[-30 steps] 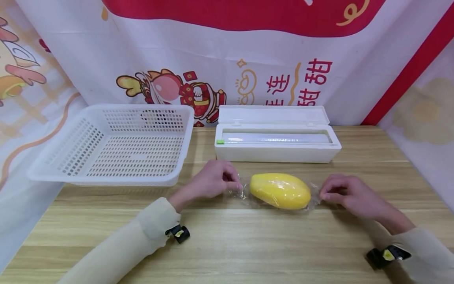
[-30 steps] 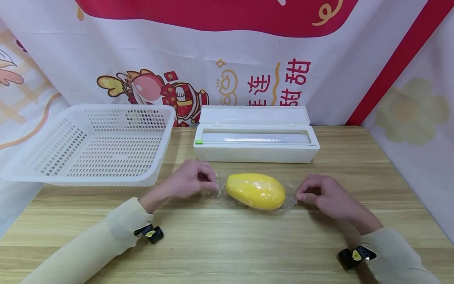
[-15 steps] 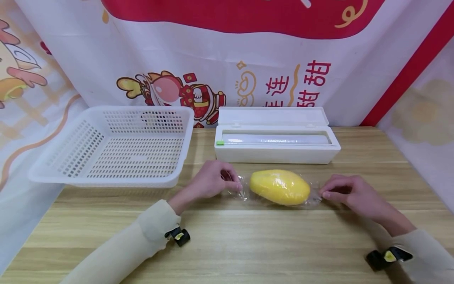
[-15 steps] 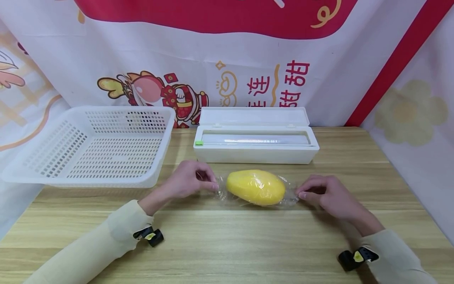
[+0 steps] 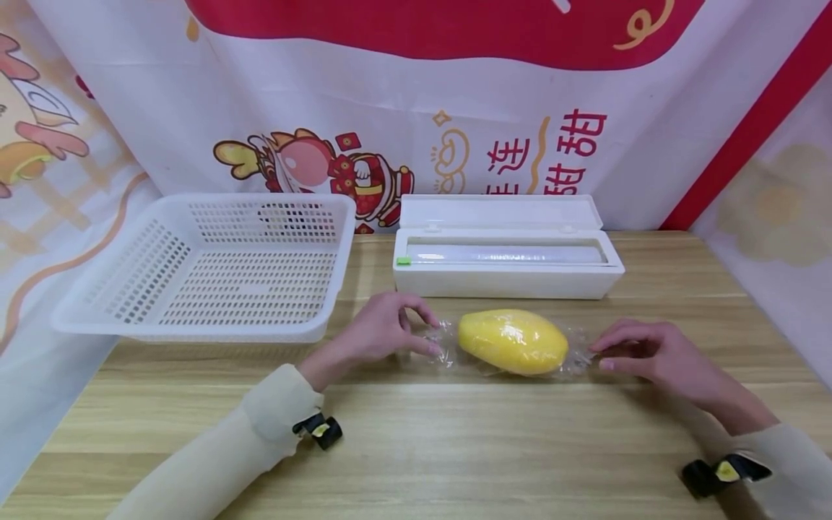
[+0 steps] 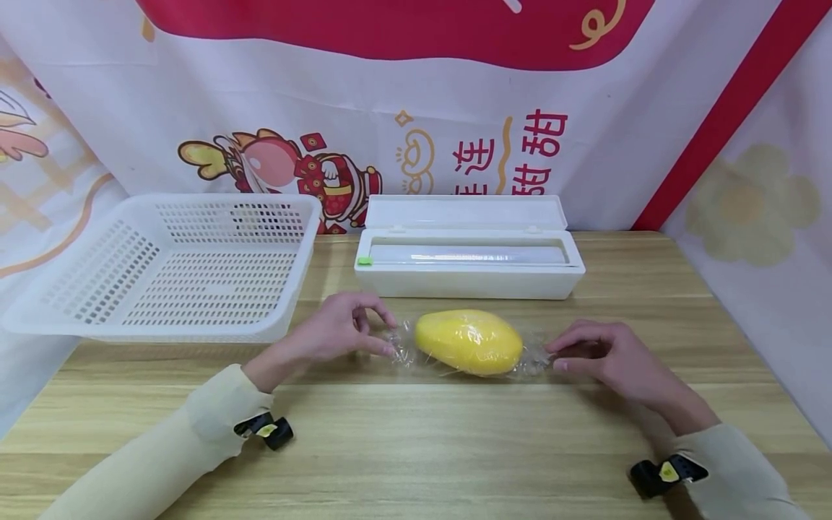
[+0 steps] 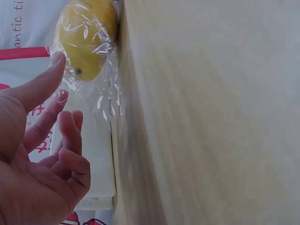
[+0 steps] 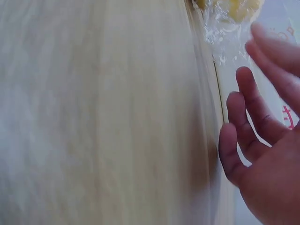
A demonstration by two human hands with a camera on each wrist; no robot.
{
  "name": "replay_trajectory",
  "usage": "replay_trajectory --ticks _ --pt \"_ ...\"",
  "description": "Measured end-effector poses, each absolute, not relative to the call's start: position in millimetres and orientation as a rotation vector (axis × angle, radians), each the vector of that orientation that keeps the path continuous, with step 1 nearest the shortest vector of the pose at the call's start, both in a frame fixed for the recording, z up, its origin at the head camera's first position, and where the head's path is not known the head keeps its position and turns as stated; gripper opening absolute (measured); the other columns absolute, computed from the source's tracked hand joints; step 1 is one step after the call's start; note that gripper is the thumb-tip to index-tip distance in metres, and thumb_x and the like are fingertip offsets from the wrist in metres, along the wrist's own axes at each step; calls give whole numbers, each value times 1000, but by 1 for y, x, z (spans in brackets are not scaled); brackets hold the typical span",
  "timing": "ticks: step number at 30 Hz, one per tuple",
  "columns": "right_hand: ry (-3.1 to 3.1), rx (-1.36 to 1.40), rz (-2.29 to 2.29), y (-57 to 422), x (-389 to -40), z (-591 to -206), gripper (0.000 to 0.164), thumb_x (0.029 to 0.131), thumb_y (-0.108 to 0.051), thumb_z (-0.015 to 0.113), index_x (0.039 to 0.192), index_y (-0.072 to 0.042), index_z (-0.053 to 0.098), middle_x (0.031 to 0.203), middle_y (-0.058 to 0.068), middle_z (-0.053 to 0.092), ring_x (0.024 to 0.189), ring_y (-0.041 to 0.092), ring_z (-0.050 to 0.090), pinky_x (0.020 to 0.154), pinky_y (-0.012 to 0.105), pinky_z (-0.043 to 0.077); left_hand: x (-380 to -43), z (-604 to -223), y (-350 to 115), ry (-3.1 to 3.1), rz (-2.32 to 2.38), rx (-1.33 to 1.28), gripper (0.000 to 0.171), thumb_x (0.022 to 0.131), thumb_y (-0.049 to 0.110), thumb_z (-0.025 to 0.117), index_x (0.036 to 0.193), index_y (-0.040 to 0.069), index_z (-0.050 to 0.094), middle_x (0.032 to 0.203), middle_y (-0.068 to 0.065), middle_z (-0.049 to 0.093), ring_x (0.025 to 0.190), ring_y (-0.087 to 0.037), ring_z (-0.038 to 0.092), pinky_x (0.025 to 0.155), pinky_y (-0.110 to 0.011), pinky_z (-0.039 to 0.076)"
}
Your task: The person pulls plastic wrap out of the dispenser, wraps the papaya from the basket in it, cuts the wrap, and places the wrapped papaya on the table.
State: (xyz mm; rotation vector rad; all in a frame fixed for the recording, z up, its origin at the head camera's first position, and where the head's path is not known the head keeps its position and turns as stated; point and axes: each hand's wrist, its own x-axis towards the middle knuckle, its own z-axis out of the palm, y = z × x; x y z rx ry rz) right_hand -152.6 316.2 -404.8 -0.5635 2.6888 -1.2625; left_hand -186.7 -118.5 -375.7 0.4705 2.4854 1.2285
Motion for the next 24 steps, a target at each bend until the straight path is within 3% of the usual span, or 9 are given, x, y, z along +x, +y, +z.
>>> replay_trajectory --ticks 4,7,10,15,20,24 --pt "2615 -649 -1442 321 -155 -402 27 93 3 76 119 -4 76 125 -9 74 116 -3 64 88 15 55 -184 -369 -121 2455 1352 447 44 78 25 96 116 15 75 121 -8 72 77 -18 59 64 -27 49" --pt "2589 -619 -1531 317 -161 -394 27 98 3 70 124 0 72 134 -9 71 125 -4 59 93 13 53 -178 -364 -116 2470 1489 450 39 82 22 92 117 15 76 116 -10 74 84 -19 63 73 -30 53" --pt "2610 -523 -1496 306 -169 -383 27 104 -10 66 131 -5 72 134 -7 71 124 -1 61 93 12 53 -164 -360 -101 2471 1612 399 36 86 22 90 118 17 76 106 -7 77 86 -19 69 78 -33 59" --pt "2550 -468 -1320 282 -185 -376 39 107 -33 64 144 -20 67 138 -4 73 124 1 65 97 13 52 -139 -359 -67 2370 1770 225 41 88 21 88 127 21 76 91 -3 78 76 -26 76 70 -39 66" --pt "2412 -557 -1309 265 -191 -382 40 107 -31 64 146 -21 66 143 -3 71 127 3 65 101 16 52 -130 -365 -44 2313 1845 160 43 89 18 87 131 23 76 83 -7 76 65 -24 75 65 -39 66" --pt "2372 -652 -1337 258 -184 -386 41 106 -24 66 146 -21 66 145 -2 70 123 8 68 100 19 55 -129 -370 -36 2362 1803 171 42 90 18 87 130 22 76 92 -5 72 67 -19 75 65 -38 66"
